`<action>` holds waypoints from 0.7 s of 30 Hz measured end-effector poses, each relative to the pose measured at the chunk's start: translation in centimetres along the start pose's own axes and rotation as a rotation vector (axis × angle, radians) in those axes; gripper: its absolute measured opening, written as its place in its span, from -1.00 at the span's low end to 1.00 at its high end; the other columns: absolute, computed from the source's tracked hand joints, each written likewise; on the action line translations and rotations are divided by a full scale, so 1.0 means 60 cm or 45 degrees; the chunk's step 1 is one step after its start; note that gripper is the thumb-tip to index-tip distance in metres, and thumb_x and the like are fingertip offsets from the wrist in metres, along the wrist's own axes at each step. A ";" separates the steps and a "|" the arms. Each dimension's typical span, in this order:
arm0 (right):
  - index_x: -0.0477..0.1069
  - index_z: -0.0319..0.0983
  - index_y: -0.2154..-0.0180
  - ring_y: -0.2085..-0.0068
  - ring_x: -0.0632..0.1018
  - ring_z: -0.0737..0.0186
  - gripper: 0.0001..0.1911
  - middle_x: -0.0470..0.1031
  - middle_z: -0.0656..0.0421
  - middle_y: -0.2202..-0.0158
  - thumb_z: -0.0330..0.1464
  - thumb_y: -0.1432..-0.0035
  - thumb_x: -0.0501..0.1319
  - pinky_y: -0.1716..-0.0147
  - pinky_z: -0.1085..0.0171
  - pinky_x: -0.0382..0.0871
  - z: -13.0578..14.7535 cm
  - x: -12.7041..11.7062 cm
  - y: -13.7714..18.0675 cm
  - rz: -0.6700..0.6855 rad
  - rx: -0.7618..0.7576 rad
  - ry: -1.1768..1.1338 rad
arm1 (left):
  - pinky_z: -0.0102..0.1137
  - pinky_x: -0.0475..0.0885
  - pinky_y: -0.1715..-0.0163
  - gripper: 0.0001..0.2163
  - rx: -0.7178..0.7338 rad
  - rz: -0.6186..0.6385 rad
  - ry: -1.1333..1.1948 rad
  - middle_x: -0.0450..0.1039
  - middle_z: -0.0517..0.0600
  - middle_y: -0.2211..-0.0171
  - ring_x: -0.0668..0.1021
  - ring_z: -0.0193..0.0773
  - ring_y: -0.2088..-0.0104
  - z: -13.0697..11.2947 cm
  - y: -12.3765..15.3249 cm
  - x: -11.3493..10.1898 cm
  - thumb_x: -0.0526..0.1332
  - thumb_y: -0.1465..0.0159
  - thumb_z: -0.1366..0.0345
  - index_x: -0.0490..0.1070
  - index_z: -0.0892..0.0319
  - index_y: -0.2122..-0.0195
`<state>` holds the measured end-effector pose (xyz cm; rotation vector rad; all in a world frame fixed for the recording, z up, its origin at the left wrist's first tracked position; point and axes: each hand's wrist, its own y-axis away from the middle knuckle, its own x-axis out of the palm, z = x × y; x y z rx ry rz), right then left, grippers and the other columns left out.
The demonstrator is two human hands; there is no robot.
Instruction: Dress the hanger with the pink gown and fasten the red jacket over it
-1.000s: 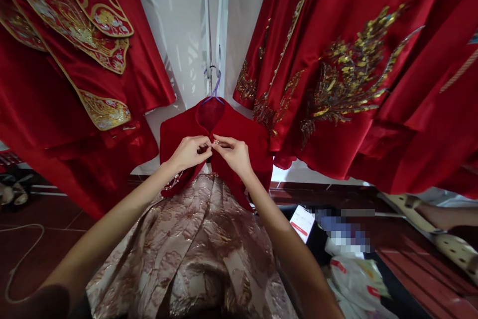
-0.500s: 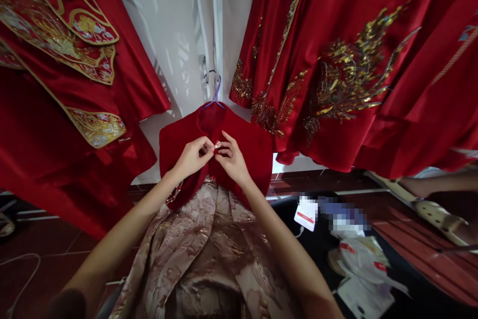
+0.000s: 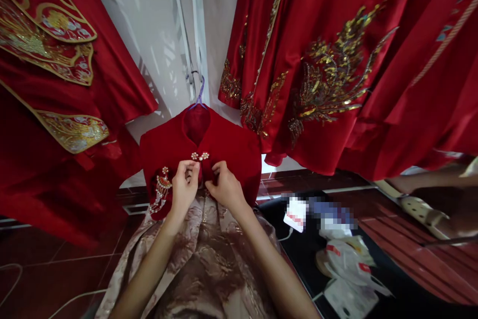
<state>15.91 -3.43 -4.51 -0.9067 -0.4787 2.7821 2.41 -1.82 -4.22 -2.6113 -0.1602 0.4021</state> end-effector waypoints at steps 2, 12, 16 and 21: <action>0.26 -0.17 0.30 0.50 0.37 0.32 -0.76 0.39 0.24 0.44 -0.37 0.10 0.21 0.46 0.31 0.21 -0.014 -0.016 0.000 0.121 0.047 0.153 | -0.49 0.37 0.41 -0.76 -0.056 0.040 -0.052 0.44 -0.03 0.41 0.49 -0.36 0.45 0.004 0.008 0.014 0.02 -0.30 0.08 0.29 0.14 0.23; 0.09 -0.20 0.62 0.49 0.28 0.33 -0.78 0.23 0.27 0.60 -0.31 -0.01 0.02 0.45 0.34 0.19 -0.016 -0.062 -0.043 0.525 0.053 -0.565 | -0.38 0.33 0.07 -0.59 -0.091 0.120 -0.020 0.50 0.07 0.19 0.51 -0.25 0.14 0.018 -0.047 0.023 -0.11 -0.33 0.01 0.40 0.18 0.25; 0.23 -0.20 0.56 0.41 0.37 0.27 -0.79 0.36 0.25 0.54 -0.29 -0.05 0.01 0.31 0.28 0.29 -0.021 -0.052 -0.037 0.593 0.116 -0.749 | -0.37 0.37 0.25 -0.54 -0.140 0.170 -0.156 0.51 0.03 0.42 0.52 -0.21 0.34 0.016 -0.073 0.020 -0.09 -0.30 -0.06 0.39 0.19 0.45; 0.26 -0.21 0.51 0.41 0.40 0.31 -0.85 0.37 0.28 0.51 -0.31 -0.05 0.06 0.29 0.31 0.32 -0.017 -0.039 -0.020 0.467 0.154 -0.859 | -0.38 0.35 0.51 -0.50 -0.230 0.383 -0.210 0.38 0.00 0.70 0.47 -0.20 0.58 0.005 -0.112 -0.001 0.05 -0.20 -0.12 0.28 0.16 0.70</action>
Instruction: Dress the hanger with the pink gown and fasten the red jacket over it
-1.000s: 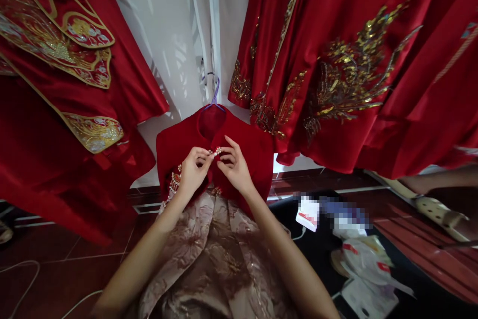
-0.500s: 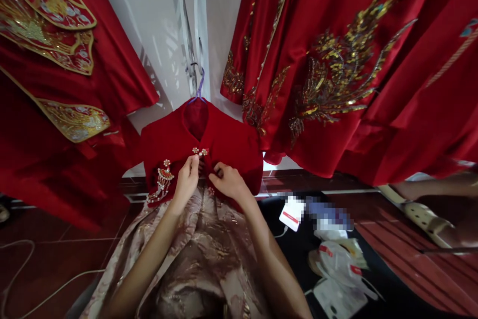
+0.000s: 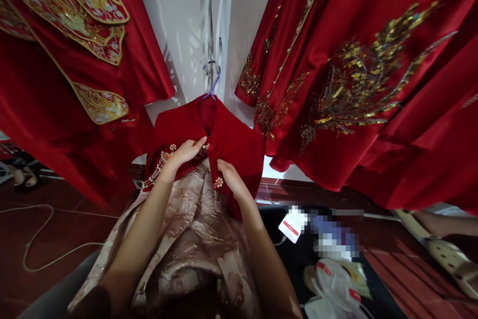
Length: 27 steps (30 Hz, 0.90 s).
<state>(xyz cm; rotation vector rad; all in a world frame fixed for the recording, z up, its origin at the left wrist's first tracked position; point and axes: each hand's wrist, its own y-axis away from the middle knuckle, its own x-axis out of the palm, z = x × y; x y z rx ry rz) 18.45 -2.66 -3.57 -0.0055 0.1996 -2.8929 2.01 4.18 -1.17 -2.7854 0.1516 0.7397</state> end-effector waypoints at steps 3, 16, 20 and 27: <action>0.26 -0.19 0.42 0.51 0.34 0.38 -0.91 0.30 0.31 0.53 -0.31 -0.02 0.12 0.46 0.37 0.31 0.002 0.009 0.000 -0.011 -0.045 -0.002 | -0.37 0.37 0.58 -0.48 -0.140 0.146 0.157 0.42 0.04 0.69 0.47 -0.22 0.63 -0.010 0.007 -0.017 0.03 -0.19 -0.15 0.37 0.19 0.66; 0.22 -0.15 0.27 0.46 0.43 0.30 -0.75 0.37 0.24 0.46 -0.22 -0.02 0.20 0.58 0.36 0.30 -0.020 0.028 -0.006 -0.492 -0.249 0.070 | -0.37 0.49 0.27 -0.64 0.022 0.291 0.594 0.50 -0.02 0.37 0.52 -0.29 0.31 0.014 0.112 0.026 0.24 -0.11 0.01 0.50 0.23 0.28; 0.28 -0.17 0.29 0.56 0.26 0.39 -0.78 0.27 0.30 0.53 -0.26 -0.01 0.24 0.60 0.37 0.14 -0.016 0.021 0.004 -0.517 -0.377 0.370 | -0.36 0.49 0.33 -0.64 -0.036 0.270 0.586 0.40 -0.10 0.55 0.48 -0.36 0.47 0.026 0.119 0.041 0.25 -0.09 0.00 0.47 0.28 0.48; 0.36 -0.20 0.31 0.56 0.25 0.44 -0.80 0.29 0.29 0.48 -0.31 0.01 0.29 0.53 0.39 0.19 -0.007 0.015 0.032 -0.304 -0.385 0.659 | -0.52 0.33 0.60 -0.70 -0.190 0.496 0.186 0.42 -0.06 0.63 0.54 -0.29 0.54 -0.003 0.108 -0.048 0.35 0.03 0.10 0.42 0.27 0.55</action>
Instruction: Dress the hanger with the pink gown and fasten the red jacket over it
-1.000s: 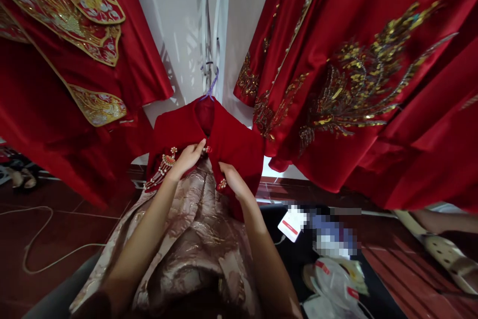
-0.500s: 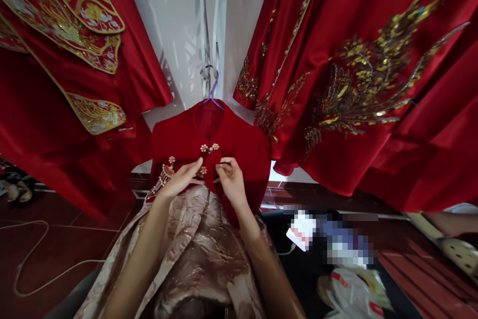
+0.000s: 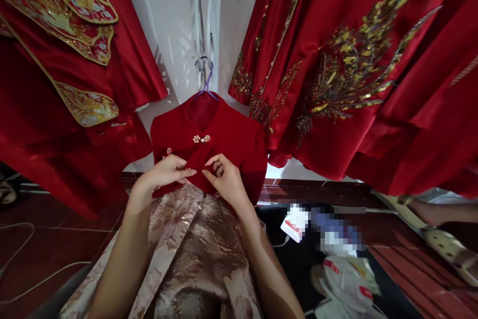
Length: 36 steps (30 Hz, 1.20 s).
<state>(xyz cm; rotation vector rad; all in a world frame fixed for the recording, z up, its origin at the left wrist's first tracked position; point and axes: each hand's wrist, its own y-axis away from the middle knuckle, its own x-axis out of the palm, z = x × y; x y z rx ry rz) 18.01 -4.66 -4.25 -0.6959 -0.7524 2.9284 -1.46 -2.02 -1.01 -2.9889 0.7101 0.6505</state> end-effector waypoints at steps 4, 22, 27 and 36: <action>0.42 -0.22 0.36 0.48 0.39 0.42 -0.88 0.42 0.19 0.37 -0.30 -0.06 0.24 0.46 0.38 0.30 0.028 -0.003 0.012 0.013 -0.047 0.035 | -0.57 0.18 0.69 -0.68 -0.034 -0.088 -0.222 0.38 -0.06 0.70 0.46 -0.38 0.63 -0.041 0.018 -0.040 0.36 0.06 0.11 0.34 0.26 0.64; 0.49 -0.22 0.18 0.18 0.60 0.17 -0.75 0.59 0.10 0.22 -0.31 -0.08 0.22 0.17 0.23 0.50 0.000 0.041 0.013 0.197 0.175 -0.078 | -0.43 0.47 0.46 -0.74 0.135 -0.390 0.254 0.51 0.04 0.47 0.52 -0.33 0.49 0.062 0.005 -0.006 0.33 -0.02 0.17 0.51 0.27 0.36; 0.49 -0.21 0.30 0.35 0.58 0.28 -0.81 0.57 0.18 0.39 -0.26 -0.03 0.27 0.38 0.34 0.46 0.019 0.035 0.010 0.158 0.151 -0.096 | -0.49 0.40 0.45 -0.77 0.362 -1.026 0.107 0.46 -0.03 0.35 0.45 -0.41 0.46 0.093 0.007 -0.043 0.33 0.03 0.26 0.40 0.21 0.37; 0.42 -0.22 0.42 0.50 0.46 0.37 -0.83 0.48 0.21 0.49 -0.25 -0.01 0.28 0.52 0.38 0.29 0.039 0.042 0.012 -0.079 0.104 0.111 | -0.42 0.41 0.34 -0.70 0.364 -0.831 0.252 0.44 -0.03 0.36 0.48 -0.37 0.43 0.132 -0.002 -0.058 0.36 0.07 0.26 0.35 0.20 0.33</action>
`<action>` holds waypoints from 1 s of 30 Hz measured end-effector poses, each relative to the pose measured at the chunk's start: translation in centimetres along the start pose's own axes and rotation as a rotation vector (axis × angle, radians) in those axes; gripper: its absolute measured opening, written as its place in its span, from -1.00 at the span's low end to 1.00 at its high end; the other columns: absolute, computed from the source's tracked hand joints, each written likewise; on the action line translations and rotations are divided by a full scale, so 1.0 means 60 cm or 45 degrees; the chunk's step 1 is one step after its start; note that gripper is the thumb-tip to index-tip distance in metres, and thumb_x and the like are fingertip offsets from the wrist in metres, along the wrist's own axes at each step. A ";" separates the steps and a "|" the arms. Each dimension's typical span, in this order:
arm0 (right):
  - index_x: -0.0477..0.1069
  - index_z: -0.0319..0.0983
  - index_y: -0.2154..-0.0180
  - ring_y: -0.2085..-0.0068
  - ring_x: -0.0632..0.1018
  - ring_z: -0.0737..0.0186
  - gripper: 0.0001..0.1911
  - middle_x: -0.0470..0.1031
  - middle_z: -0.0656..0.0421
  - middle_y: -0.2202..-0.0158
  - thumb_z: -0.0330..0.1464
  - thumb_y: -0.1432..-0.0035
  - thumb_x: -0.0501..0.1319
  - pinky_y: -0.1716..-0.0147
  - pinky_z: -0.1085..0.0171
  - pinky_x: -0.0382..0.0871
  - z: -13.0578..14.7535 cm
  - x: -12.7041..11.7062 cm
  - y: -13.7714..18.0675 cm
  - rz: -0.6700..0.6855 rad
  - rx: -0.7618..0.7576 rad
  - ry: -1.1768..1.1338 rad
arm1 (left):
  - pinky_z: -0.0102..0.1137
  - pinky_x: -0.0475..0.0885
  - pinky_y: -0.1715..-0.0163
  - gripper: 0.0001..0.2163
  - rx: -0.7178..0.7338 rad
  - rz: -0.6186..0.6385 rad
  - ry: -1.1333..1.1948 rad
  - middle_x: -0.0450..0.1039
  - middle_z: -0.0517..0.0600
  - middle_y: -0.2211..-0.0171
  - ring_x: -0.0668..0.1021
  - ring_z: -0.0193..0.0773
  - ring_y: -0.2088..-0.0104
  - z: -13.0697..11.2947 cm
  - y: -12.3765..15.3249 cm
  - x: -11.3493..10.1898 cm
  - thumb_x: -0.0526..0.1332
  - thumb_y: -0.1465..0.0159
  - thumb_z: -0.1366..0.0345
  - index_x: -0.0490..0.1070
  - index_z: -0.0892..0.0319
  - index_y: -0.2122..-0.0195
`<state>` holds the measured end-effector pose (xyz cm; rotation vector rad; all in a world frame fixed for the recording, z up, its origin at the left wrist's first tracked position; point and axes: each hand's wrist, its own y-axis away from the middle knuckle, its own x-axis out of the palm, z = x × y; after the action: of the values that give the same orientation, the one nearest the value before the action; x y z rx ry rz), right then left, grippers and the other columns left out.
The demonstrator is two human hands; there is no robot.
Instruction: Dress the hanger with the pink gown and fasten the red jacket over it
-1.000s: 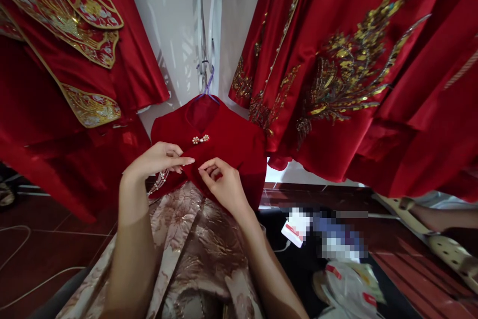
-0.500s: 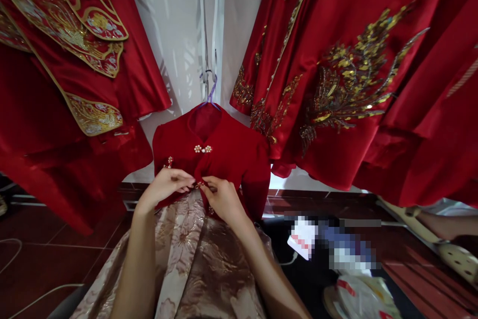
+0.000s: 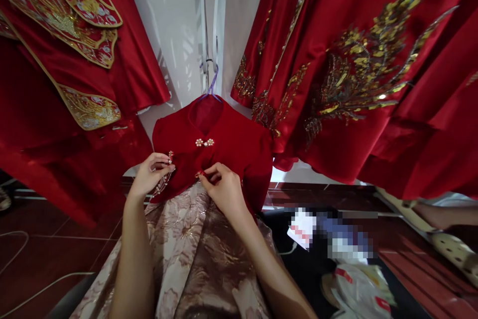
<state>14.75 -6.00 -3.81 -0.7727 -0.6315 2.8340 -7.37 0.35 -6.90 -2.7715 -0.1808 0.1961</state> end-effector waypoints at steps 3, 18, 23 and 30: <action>0.34 -0.22 0.40 0.46 0.50 0.35 -0.79 0.50 0.20 0.46 -0.23 -0.01 0.28 0.50 0.39 0.33 -0.003 0.009 -0.013 0.137 -0.027 -0.182 | -0.38 0.41 0.27 -0.77 0.016 -0.029 0.008 0.47 -0.02 0.38 0.50 -0.35 0.39 -0.001 -0.003 0.005 0.33 0.04 0.27 0.39 0.23 0.37; 0.41 -0.13 0.18 0.28 0.55 0.32 -0.84 0.55 0.24 0.26 -0.31 -0.16 0.17 0.19 0.30 0.42 0.004 0.131 -0.085 0.063 -0.220 -0.024 | -0.26 0.41 0.05 -0.64 -0.144 -0.058 0.214 0.55 0.09 0.24 0.56 -0.20 0.20 -0.014 0.004 0.009 0.39 0.07 0.21 0.49 0.27 0.26; 0.43 -0.13 0.19 0.28 0.54 0.34 -0.84 0.55 0.27 0.25 -0.32 -0.17 0.15 0.21 0.35 0.39 0.003 0.135 -0.077 0.012 -0.283 -0.016 | -0.26 0.42 0.04 -0.63 -0.155 -0.093 0.242 0.56 0.10 0.24 0.58 -0.20 0.21 -0.014 0.003 0.012 0.40 0.09 0.22 0.51 0.29 0.26; 0.44 -0.12 0.19 0.28 0.54 0.33 -0.83 0.54 0.26 0.23 -0.31 -0.19 0.13 0.23 0.35 0.37 0.004 0.133 -0.077 0.019 -0.277 0.054 | -0.27 0.46 0.13 -0.66 -0.186 -0.170 0.201 0.58 0.09 0.30 0.59 -0.20 0.29 -0.005 -0.001 0.017 0.37 0.08 0.22 0.52 0.29 0.28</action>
<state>7.85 -0.01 -5.26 -0.8706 -0.9427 2.7846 -6.32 0.47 -6.71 -2.8899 -0.3504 -0.0731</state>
